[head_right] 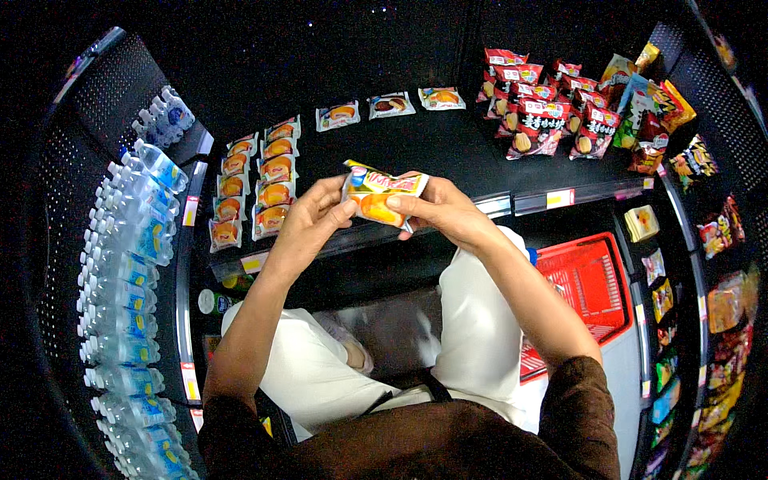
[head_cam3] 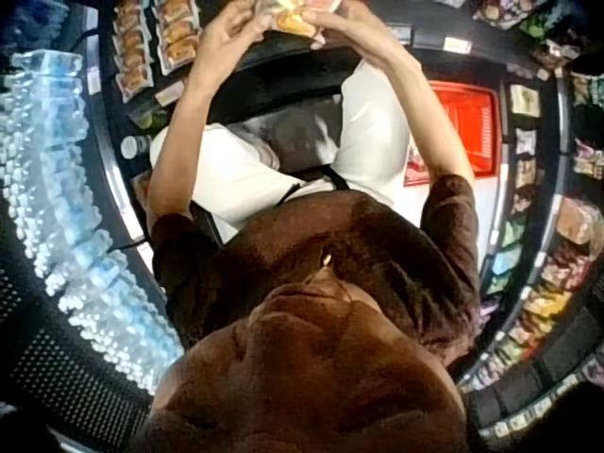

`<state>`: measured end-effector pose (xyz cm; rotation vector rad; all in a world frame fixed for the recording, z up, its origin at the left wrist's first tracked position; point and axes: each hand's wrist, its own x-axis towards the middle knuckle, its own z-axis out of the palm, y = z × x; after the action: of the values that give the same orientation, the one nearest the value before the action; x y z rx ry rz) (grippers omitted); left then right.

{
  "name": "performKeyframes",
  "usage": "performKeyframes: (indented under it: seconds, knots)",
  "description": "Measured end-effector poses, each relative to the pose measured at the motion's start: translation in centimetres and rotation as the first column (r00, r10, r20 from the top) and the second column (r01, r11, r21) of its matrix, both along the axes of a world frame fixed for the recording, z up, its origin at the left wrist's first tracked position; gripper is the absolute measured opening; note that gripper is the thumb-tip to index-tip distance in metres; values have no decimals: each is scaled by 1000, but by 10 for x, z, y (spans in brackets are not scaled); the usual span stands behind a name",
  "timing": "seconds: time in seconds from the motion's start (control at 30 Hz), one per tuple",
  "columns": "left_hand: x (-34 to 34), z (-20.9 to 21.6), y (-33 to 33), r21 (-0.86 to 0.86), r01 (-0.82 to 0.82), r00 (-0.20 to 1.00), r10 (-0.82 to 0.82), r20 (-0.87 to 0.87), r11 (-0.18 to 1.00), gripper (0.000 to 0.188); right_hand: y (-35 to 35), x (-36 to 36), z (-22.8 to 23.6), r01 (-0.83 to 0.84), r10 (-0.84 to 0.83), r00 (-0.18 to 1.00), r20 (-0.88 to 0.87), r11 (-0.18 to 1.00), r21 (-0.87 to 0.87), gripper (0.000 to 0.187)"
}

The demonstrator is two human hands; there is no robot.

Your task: The person kneels in a store aisle and repeatedly takes packaged snacks from a red shopping basket, then places them on the shelf in neat rows. The person handles small snack packs and larger chip bags, arranging them by type.

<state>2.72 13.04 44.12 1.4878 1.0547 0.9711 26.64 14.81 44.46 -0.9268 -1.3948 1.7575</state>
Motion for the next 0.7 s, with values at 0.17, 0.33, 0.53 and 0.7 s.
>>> performKeyframes:
  seconds: [0.17,0.33,0.53,0.7]
  knots:
    - [-10,-14,20,-67,-105,994,107,26,992,30,43,-15,-19,-113,114,991,-72,993,18,45]
    - [-24,-38,62,5,-292,956,292,-28,956,28,94,-39,-36,-35,34,996,88,999,10,44]
    - [-35,-63,120,108,-466,830,476,-290,878,29,149,-69,-63,90,-136,906,401,987,132,35]
    - [-43,-108,167,275,-497,788,561,-254,823,40,189,-86,-92,164,-285,846,450,943,290,43]
